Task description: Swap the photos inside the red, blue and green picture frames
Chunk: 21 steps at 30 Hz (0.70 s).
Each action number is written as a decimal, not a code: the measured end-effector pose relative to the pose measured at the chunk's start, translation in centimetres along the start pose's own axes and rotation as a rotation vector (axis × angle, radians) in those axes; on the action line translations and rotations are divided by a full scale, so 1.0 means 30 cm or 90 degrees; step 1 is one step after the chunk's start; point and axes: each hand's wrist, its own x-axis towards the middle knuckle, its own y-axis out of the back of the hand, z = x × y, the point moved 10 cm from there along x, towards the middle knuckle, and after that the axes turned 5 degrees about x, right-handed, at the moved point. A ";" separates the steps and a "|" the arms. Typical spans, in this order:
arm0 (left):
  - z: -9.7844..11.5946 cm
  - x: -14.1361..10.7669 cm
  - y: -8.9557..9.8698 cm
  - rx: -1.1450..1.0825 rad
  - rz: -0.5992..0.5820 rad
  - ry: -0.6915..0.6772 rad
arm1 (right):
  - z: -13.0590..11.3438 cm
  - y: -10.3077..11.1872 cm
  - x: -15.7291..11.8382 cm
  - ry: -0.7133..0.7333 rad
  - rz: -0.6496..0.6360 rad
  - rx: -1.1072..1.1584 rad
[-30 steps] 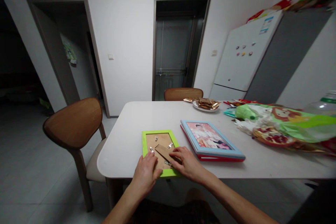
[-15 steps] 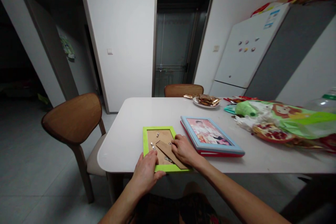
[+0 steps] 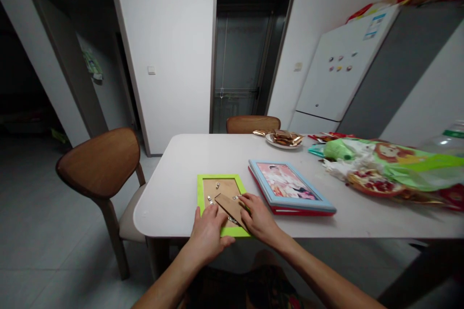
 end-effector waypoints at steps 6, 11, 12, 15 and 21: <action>0.022 0.022 -0.022 0.046 -0.027 -0.008 | 0.021 -0.011 0.010 -0.012 0.010 0.002; 0.020 0.022 -0.015 0.056 -0.021 -0.022 | -0.025 0.009 0.006 0.004 -0.025 0.003; 0.019 0.022 -0.015 0.056 -0.018 -0.025 | -0.036 0.011 0.006 0.010 -0.041 0.007; 0.019 0.020 -0.020 0.053 -0.006 -0.034 | -0.056 0.009 0.003 0.024 -0.103 0.032; 0.018 0.020 -0.042 0.059 -0.004 -0.050 | -0.049 -0.010 -0.009 0.036 -0.199 0.067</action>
